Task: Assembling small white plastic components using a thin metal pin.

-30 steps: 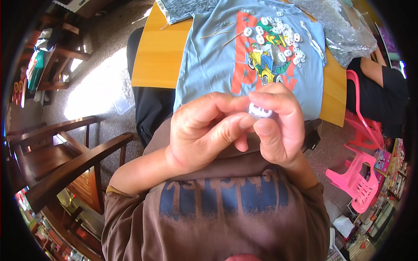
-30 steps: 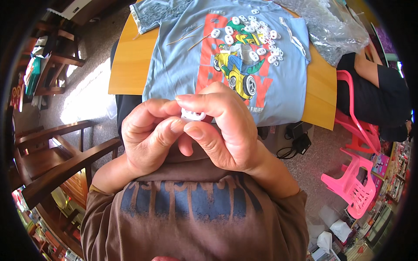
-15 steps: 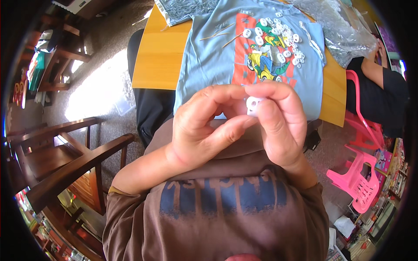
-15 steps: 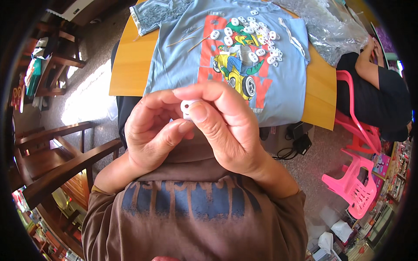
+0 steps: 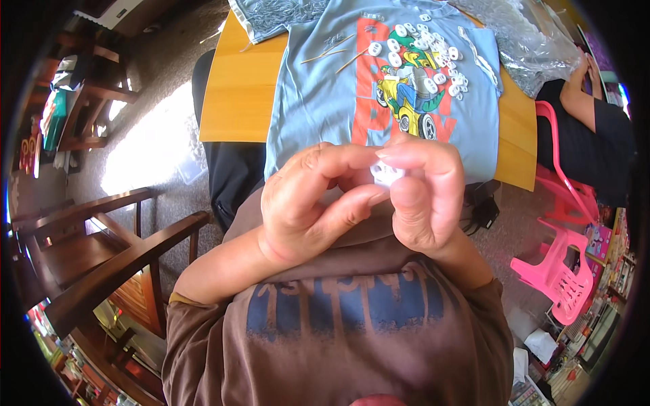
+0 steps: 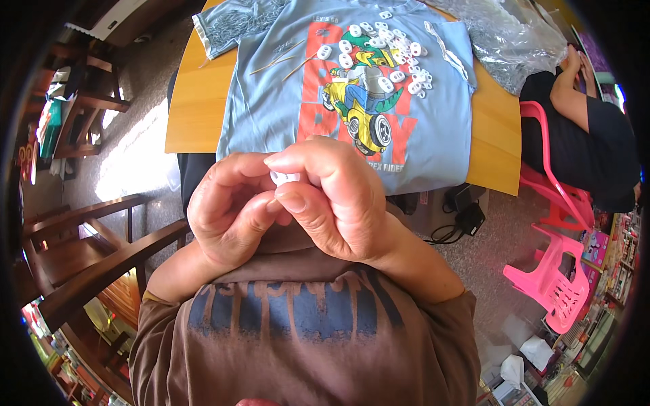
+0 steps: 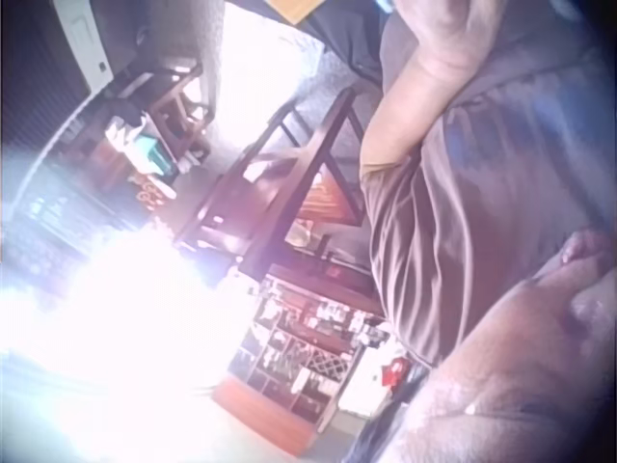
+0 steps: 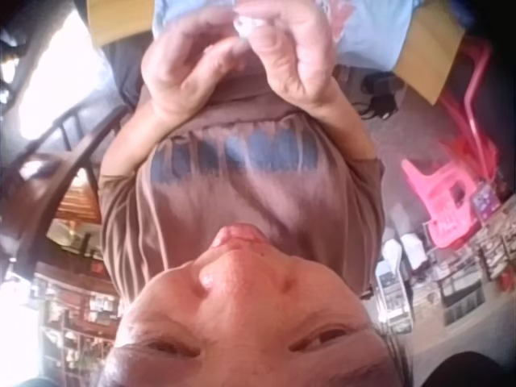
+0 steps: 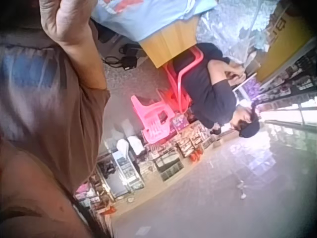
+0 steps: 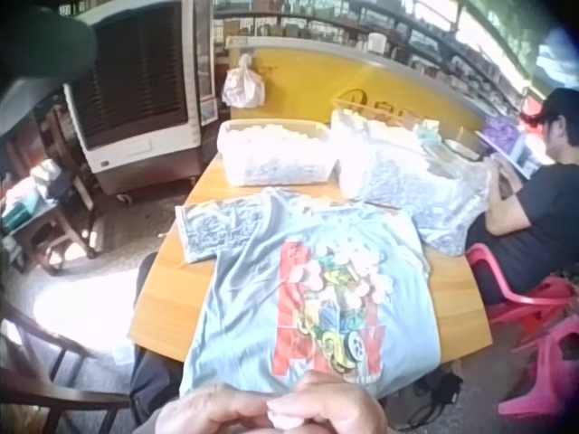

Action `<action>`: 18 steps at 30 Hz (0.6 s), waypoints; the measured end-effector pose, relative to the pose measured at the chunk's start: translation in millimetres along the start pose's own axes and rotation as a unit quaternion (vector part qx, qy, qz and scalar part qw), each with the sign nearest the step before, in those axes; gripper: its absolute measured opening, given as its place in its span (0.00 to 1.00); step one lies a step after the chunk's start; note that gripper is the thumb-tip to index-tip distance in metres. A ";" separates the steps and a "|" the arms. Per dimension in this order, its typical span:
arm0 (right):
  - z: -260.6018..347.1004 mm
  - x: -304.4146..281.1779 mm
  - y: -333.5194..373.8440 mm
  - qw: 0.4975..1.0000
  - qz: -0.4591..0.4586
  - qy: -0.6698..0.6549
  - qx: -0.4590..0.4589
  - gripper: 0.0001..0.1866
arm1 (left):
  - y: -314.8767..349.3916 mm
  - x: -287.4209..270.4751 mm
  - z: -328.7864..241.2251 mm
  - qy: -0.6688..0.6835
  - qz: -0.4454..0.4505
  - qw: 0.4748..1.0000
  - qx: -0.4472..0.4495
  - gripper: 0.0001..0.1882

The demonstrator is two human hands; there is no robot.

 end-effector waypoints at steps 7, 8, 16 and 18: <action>-2.2 0.3 9.4 0.992 -0.047 -0.082 0.082 0.08 | -6.8 -2.2 1.9 -0.019 0.023 0.999 0.044 0.17; -0.9 0.5 9.1 0.990 -0.052 -0.088 0.096 0.08 | -8.4 -4.8 -0.3 -0.051 0.067 0.994 0.069 0.19; -1.2 2.0 11.0 0.983 -0.063 -0.129 0.118 0.08 | -13.6 -2.8 -8.9 -0.115 0.062 0.984 0.118 0.19; -3.8 2.3 11.7 0.984 -0.052 -0.130 0.108 0.09 | -13.2 -3.4 -11.2 -0.162 0.045 0.975 0.148 0.18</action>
Point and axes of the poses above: each hand's wrist, its own y-axis away from the middle knuckle, its own x-axis out of the palm, z = x × y, the point moved 3 cm from there along -y, towards the middle knuckle, and after that the axes turned 8 degrees about -x, right-handed, at the moved point
